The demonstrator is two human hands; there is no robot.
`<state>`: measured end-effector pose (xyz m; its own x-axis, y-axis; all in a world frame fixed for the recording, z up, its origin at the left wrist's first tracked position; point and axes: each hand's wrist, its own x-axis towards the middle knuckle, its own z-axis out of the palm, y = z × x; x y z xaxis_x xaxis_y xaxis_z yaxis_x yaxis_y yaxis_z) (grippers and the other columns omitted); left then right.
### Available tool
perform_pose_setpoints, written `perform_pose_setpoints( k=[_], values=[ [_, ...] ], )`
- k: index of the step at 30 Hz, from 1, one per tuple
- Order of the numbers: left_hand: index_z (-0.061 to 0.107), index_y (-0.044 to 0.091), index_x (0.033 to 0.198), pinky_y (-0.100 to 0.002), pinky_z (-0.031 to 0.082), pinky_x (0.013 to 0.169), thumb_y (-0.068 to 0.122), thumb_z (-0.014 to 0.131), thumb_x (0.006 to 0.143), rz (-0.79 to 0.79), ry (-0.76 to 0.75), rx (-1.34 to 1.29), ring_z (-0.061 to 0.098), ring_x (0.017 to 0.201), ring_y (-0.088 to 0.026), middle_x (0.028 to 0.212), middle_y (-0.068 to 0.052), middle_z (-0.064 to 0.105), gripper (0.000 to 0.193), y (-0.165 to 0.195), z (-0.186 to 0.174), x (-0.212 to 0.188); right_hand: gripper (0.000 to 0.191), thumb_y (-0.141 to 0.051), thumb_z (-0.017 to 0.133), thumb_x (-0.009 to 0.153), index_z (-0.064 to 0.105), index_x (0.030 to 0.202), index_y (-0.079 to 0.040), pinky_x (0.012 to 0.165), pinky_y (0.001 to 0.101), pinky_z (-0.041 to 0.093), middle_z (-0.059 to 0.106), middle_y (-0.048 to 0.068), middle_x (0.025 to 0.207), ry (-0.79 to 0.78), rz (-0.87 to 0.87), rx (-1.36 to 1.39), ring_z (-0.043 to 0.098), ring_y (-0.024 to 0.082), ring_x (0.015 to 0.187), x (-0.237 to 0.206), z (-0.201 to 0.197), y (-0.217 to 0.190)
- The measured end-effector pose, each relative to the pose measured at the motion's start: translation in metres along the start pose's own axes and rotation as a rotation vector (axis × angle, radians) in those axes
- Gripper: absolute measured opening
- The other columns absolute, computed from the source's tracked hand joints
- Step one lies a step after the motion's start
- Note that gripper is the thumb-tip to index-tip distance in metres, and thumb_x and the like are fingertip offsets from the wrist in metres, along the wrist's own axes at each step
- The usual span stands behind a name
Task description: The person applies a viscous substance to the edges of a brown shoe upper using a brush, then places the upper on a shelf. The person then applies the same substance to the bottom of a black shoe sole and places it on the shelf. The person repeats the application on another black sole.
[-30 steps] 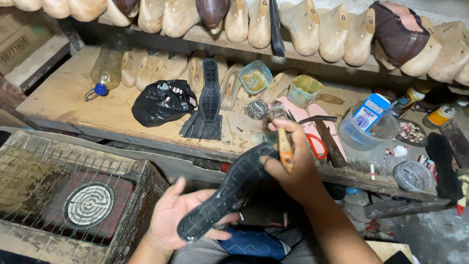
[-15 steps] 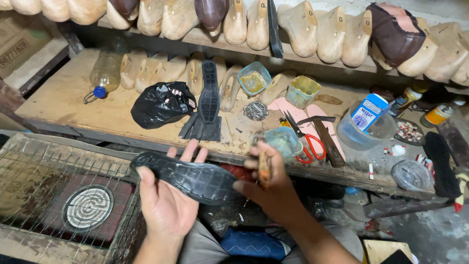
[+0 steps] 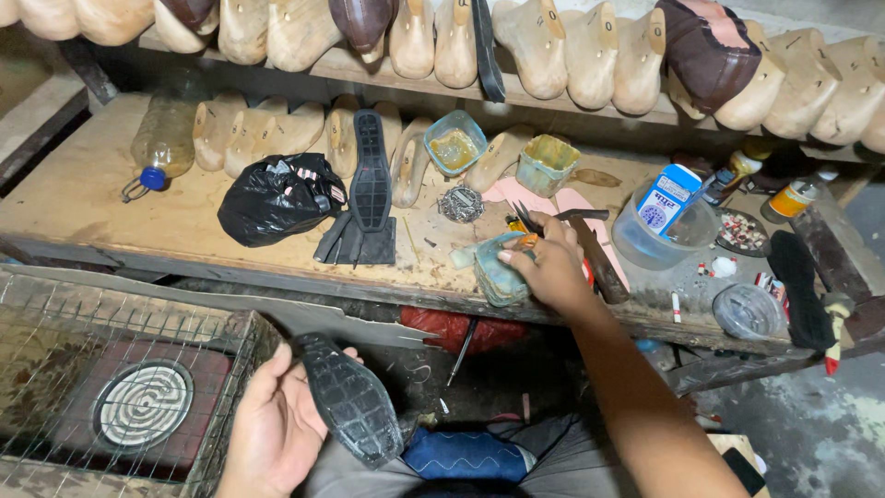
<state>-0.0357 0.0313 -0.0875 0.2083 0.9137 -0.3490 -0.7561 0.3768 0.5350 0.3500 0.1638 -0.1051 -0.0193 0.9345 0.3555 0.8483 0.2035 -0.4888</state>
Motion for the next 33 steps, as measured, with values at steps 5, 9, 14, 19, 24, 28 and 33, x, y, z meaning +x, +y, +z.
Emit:
perform_pose_setpoints(
  k=[5,9,14,19,24,28,33],
  values=[
    [0.027,-0.014,0.154,-0.057,0.04,0.11,0.072,0.041,0.097,-0.009,-0.399,-0.259,0.033,0.148,-0.041,0.157,-0.03,0.04,0.104,0.015,0.022,-0.026,0.033,-0.036,0.079,0.081,0.08,0.105,-0.013,0.108,0.0472,0.036,0.053,0.014,0.144,0.03,-0.046,0.014,0.046,0.037,0.126,-0.002,0.02,0.012],
    [0.014,-0.013,0.159,-0.074,0.036,0.108,0.085,0.043,0.091,0.067,-0.477,-0.372,0.015,0.156,-0.045,0.166,-0.026,0.024,0.123,0.011,0.04,-0.03,0.031,-0.032,0.078,0.085,0.077,0.102,-0.006,0.108,0.045,0.038,0.052,0.017,0.142,0.0,-0.036,0.082,0.046,0.039,0.125,-0.003,0.026,0.018],
    [0.009,-0.006,0.166,-0.069,0.037,0.111,0.093,0.043,0.081,-0.204,-0.783,-0.718,0.014,0.155,-0.047,0.173,-0.031,0.002,0.135,0.011,0.05,-0.024,0.021,-0.026,0.078,0.087,0.078,0.098,-0.008,0.108,0.045,0.038,0.054,0.019,0.135,0.18,-0.068,0.11,0.047,0.036,0.124,-0.009,0.013,0.009],
    [0.012,-0.001,0.166,-0.076,0.015,0.126,0.089,0.032,0.082,-0.087,-0.817,-0.53,0.0,0.163,-0.032,0.177,-0.012,0.004,0.124,0.003,0.053,-0.019,0.034,-0.023,0.075,0.09,0.068,0.114,0.0,0.092,0.0372,0.046,0.067,0.011,0.103,0.224,0.147,0.341,0.057,0.025,0.101,-0.028,-0.02,-0.01],
    [0.013,-0.003,0.164,-0.071,0.007,0.128,0.086,0.028,0.086,-0.096,-0.809,-0.428,0.0,0.164,-0.029,0.177,-0.013,0.007,0.12,0.001,0.051,-0.014,0.025,-0.017,0.067,0.093,0.07,0.112,0.001,0.077,0.0252,0.055,0.072,0.005,0.097,0.157,0.175,0.499,0.067,0.01,0.082,-0.046,-0.049,-0.028],
    [0.013,-0.005,0.162,-0.069,0.009,0.129,0.083,0.029,0.089,-0.073,-0.787,-0.26,0.004,0.165,-0.03,0.175,-0.015,0.013,0.116,-0.004,0.051,-0.016,0.017,-0.014,0.065,0.097,0.071,0.103,0.0,0.081,0.0319,0.057,0.076,0.013,0.094,-0.142,0.369,0.752,0.071,0.017,0.084,-0.054,-0.065,-0.059],
    [0.014,-0.004,0.163,-0.067,0.013,0.128,0.081,0.033,0.089,-0.079,-0.778,-0.214,0.013,0.163,-0.03,0.172,-0.017,0.02,0.115,-0.014,0.057,-0.014,0.017,0.0,0.065,0.096,0.064,0.113,-0.003,0.102,0.0387,0.056,0.073,0.016,0.121,-0.065,-0.194,1.01,0.068,0.022,0.116,-0.086,-0.081,-0.12]
  ],
)
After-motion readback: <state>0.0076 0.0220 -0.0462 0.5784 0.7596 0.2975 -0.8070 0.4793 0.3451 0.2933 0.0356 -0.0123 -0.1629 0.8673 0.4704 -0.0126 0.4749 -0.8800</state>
